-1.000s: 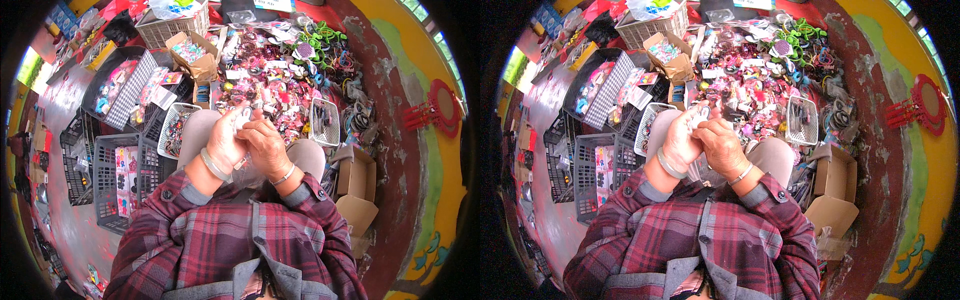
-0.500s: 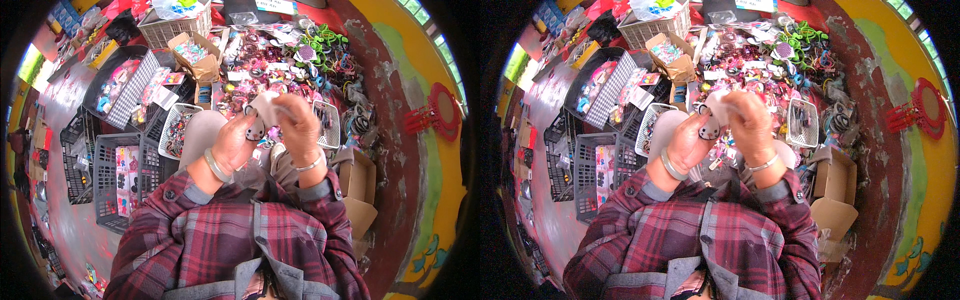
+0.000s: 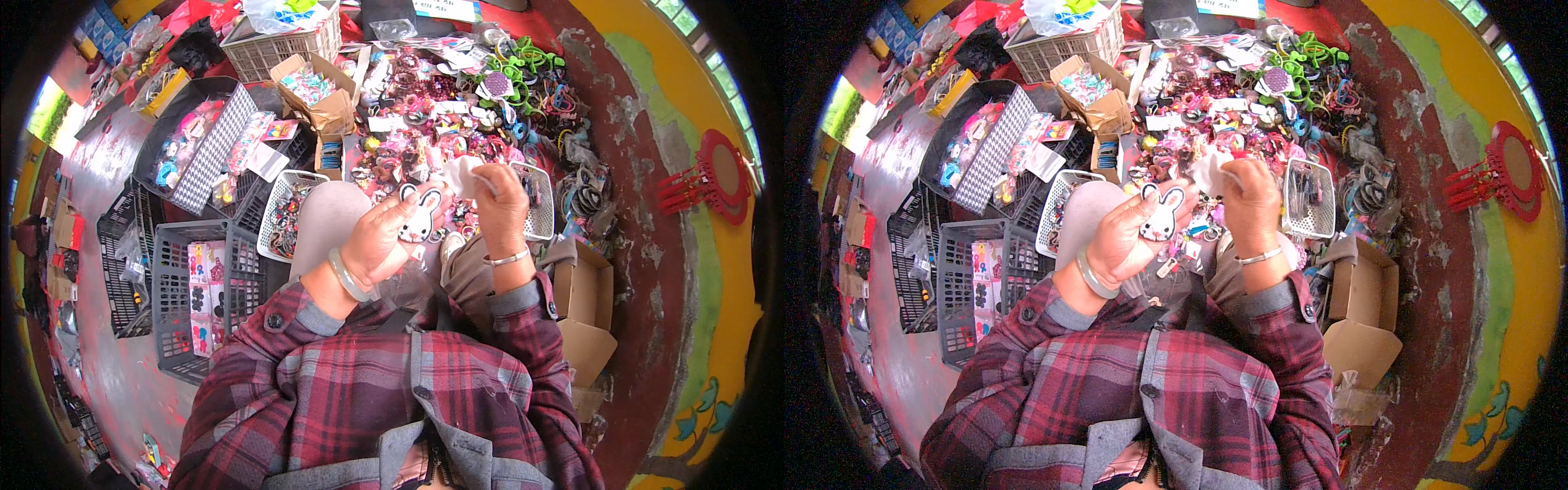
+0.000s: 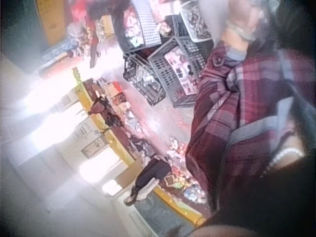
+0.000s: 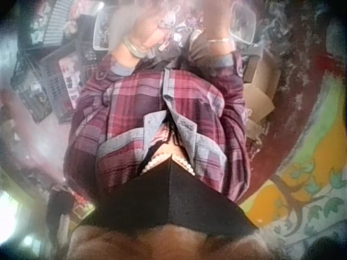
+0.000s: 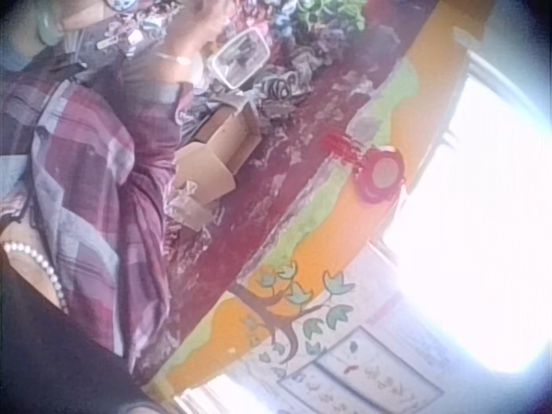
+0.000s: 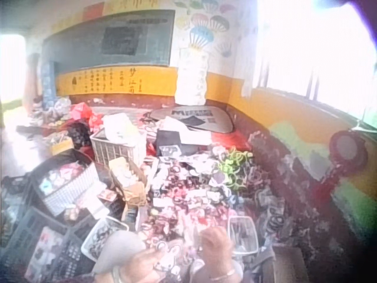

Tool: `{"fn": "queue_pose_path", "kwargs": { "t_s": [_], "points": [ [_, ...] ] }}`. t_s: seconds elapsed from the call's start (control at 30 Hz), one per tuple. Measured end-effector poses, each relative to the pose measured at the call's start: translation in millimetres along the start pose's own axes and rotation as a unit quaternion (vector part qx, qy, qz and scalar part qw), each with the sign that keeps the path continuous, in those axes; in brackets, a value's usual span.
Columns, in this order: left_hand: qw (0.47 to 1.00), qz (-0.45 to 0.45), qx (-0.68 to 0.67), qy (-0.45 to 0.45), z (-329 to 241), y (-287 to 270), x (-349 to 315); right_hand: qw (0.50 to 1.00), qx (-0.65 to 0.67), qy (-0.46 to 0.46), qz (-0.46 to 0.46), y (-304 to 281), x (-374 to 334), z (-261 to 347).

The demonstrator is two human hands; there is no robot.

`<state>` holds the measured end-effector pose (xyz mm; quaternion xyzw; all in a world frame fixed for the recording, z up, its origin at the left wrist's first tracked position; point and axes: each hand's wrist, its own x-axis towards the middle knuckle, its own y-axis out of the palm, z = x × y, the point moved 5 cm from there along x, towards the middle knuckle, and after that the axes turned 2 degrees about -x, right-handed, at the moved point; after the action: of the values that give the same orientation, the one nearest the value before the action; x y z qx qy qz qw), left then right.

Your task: The person sits on the floor and sorts through various hair accessories, including hair ties and clips. They pick up items, examine them, and place them into different baskets or piles.

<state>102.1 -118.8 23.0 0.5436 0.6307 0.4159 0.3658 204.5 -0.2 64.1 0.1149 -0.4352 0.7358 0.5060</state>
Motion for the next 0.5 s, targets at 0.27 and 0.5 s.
{"fn": "queue_pose_path", "kwargs": {
  "t_s": [0.27,0.5],
  "points": [
    [0.999,-0.041,0.006,0.015,3.4,-13.9,-0.8,0.986,0.048,-0.159,0.035,17.5,-25.8,70.2],
    [0.999,-0.033,-0.013,0.010,-0.8,-11.4,-1.3,0.997,0.020,-0.080,0.003,19.7,-9.0,24.3]
  ]
}}
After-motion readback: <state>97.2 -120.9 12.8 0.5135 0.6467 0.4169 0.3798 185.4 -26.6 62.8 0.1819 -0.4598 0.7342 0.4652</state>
